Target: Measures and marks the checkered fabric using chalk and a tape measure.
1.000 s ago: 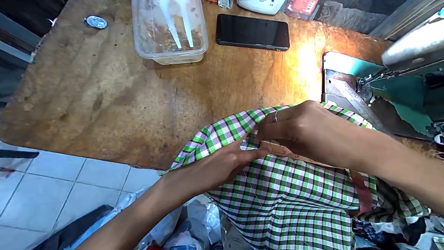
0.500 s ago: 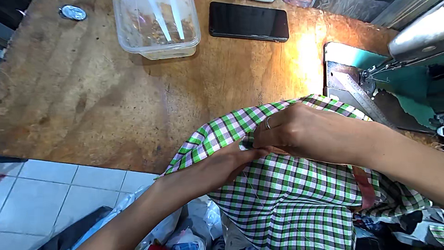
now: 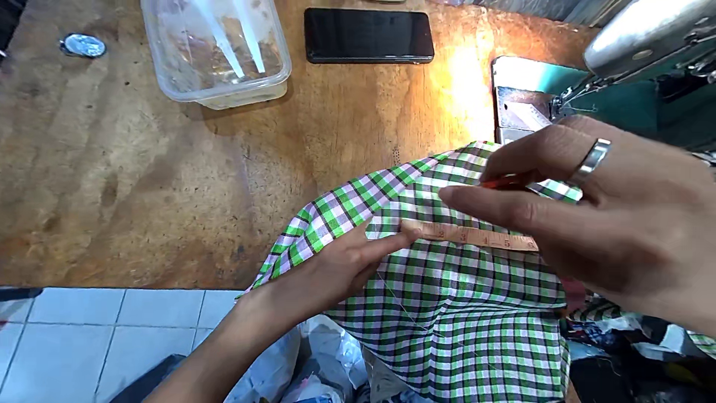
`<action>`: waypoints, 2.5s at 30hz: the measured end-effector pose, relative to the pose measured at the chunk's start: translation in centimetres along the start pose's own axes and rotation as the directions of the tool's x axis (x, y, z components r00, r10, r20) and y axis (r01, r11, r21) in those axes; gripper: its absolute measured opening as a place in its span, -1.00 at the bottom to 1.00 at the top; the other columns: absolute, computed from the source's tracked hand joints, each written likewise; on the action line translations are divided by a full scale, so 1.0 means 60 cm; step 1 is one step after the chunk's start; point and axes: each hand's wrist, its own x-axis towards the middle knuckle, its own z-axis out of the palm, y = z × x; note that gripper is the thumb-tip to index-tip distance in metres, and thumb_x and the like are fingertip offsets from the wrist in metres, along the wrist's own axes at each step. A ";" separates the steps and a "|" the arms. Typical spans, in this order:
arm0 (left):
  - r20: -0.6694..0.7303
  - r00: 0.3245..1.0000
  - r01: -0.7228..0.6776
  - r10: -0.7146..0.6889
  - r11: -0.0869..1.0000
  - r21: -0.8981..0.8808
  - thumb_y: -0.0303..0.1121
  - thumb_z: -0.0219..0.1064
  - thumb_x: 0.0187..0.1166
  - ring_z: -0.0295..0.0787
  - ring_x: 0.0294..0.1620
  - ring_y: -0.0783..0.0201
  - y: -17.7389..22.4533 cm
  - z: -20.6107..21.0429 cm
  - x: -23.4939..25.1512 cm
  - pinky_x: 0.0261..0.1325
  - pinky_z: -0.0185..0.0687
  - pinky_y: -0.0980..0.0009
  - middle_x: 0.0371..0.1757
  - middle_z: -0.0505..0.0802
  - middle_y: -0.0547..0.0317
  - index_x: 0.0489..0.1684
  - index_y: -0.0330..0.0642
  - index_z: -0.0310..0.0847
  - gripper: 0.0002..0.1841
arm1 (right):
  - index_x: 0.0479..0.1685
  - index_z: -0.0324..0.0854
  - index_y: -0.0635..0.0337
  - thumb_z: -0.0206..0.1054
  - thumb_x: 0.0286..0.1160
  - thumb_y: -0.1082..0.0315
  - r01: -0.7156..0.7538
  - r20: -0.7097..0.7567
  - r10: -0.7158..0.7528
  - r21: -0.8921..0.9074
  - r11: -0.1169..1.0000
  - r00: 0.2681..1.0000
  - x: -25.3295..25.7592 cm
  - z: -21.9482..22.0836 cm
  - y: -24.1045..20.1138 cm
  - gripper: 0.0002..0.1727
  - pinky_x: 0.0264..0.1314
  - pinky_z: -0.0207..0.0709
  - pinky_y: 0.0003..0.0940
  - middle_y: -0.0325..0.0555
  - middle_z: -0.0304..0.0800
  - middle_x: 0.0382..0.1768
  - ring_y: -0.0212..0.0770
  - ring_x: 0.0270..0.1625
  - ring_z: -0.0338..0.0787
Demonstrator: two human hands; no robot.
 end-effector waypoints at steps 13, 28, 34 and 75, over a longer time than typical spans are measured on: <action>0.072 0.997 -0.015 0.009 0.996 0.092 -0.50 0.08 0.56 0.52 0.63 -0.03 -0.007 -0.014 0.011 0.45 0.56 0.26 0.67 0.51 -0.18 0.37 0.14 0.76 -0.50 | -0.63 0.47 0.01 0.33 0.51 0.08 -0.680 0.019 0.683 0.130 0.722 0.730 -0.146 0.079 -0.042 -0.63 -0.53 0.18 -0.57 -0.29 0.37 -0.39 -0.44 -0.47 0.38; 0.121 0.992 -0.027 -0.025 0.910 0.414 -0.33 0.12 0.63 0.80 -0.31 -0.06 0.097 0.003 0.071 -0.57 0.53 0.24 -0.08 0.84 -0.11 0.35 0.02 0.77 -0.59 | 0.02 0.80 0.03 0.15 0.72 0.11 -0.415 0.021 0.414 0.058 0.908 0.910 -0.162 0.126 -0.015 -0.67 -0.40 0.39 -0.33 -0.11 0.58 -0.36 -0.14 -0.36 0.61; 0.149 0.986 -0.009 -0.070 0.879 0.477 0.06 0.04 0.74 0.74 -0.25 -0.01 0.112 0.008 0.072 -0.52 0.44 0.29 -0.03 0.80 -0.10 0.41 0.06 0.75 -0.49 | -0.02 0.85 0.04 0.21 0.64 0.32 -0.331 -0.040 0.332 0.029 0.943 0.942 -0.171 0.126 -0.012 -0.74 -0.45 0.32 -0.35 -0.08 0.54 -0.43 -0.14 -0.42 0.56; 0.110 0.983 0.151 -0.149 0.989 -0.010 -0.43 0.06 0.72 0.63 -0.17 0.68 0.039 -0.018 -0.005 0.02 0.38 0.89 0.01 0.90 0.05 0.39 -0.20 0.69 -0.61 | 0.39 0.78 -0.20 0.15 0.50 0.44 -0.269 -0.023 0.271 0.068 0.961 0.962 -0.182 0.129 -0.007 -0.47 -0.48 0.32 -0.29 -0.09 0.58 -0.39 -0.10 -0.41 0.58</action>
